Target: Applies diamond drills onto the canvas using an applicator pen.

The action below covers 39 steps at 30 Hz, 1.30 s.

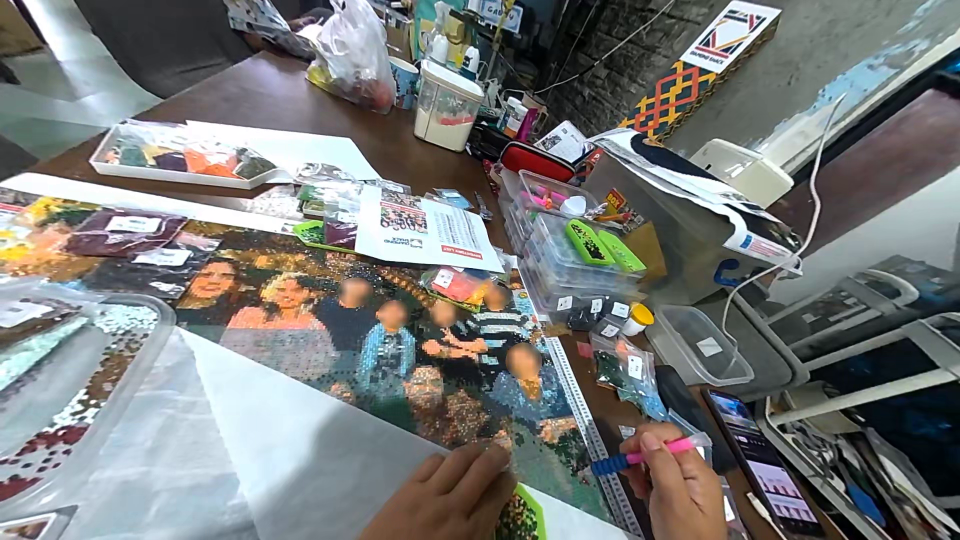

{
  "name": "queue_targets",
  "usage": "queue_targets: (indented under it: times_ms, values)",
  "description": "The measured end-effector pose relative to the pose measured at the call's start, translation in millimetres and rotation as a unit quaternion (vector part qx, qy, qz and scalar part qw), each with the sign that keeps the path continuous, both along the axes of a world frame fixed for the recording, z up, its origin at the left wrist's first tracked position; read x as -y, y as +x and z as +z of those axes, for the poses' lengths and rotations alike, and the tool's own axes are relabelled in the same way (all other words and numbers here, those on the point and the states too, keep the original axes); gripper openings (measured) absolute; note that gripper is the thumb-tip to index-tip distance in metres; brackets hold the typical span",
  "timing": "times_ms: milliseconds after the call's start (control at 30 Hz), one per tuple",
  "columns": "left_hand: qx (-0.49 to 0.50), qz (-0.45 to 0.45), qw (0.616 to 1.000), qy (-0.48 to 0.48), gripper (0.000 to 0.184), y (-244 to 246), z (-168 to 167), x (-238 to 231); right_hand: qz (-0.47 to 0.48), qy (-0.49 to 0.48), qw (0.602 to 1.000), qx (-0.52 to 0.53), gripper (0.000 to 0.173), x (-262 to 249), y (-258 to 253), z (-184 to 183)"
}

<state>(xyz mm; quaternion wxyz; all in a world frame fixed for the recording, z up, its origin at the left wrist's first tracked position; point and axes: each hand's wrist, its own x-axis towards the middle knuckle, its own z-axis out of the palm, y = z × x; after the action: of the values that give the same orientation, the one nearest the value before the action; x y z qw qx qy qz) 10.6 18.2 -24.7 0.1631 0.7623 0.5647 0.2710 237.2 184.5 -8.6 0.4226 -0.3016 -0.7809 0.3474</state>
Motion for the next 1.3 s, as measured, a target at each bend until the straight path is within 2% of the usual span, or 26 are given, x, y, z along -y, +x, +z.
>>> queue_targets:
  times_ms: [400, 667, 800, 933, 1300]
  values:
    - [-0.002, 0.000, 1.000, 0.005, 0.092, 0, -2, 0, 0.004, 0.006, 1.000, 0.009, 0.024, -2, 0, -1]
    - [0.001, -0.005, 1.000, 0.002, 0.092, -1, -2, 0, 0.010, 0.064, 0.998, 0.010, 0.023, 3, 2, 2]
    - [0.008, -0.003, 1.000, 0.013, 0.091, 0, -4, 1, 0.120, 0.018, 0.992, -0.024, 0.026, 17, -6, 9]
    - [0.007, -0.001, 1.000, 0.022, 0.090, 0, -6, 0, 0.223, 0.011, 0.975, 0.000, 0.029, 28, -15, 7]
    - [-0.006, 0.001, 0.999, 0.039, 0.092, 2, -9, -1, 0.258, 0.043, 0.965, 0.024, 0.026, 29, -20, -3]
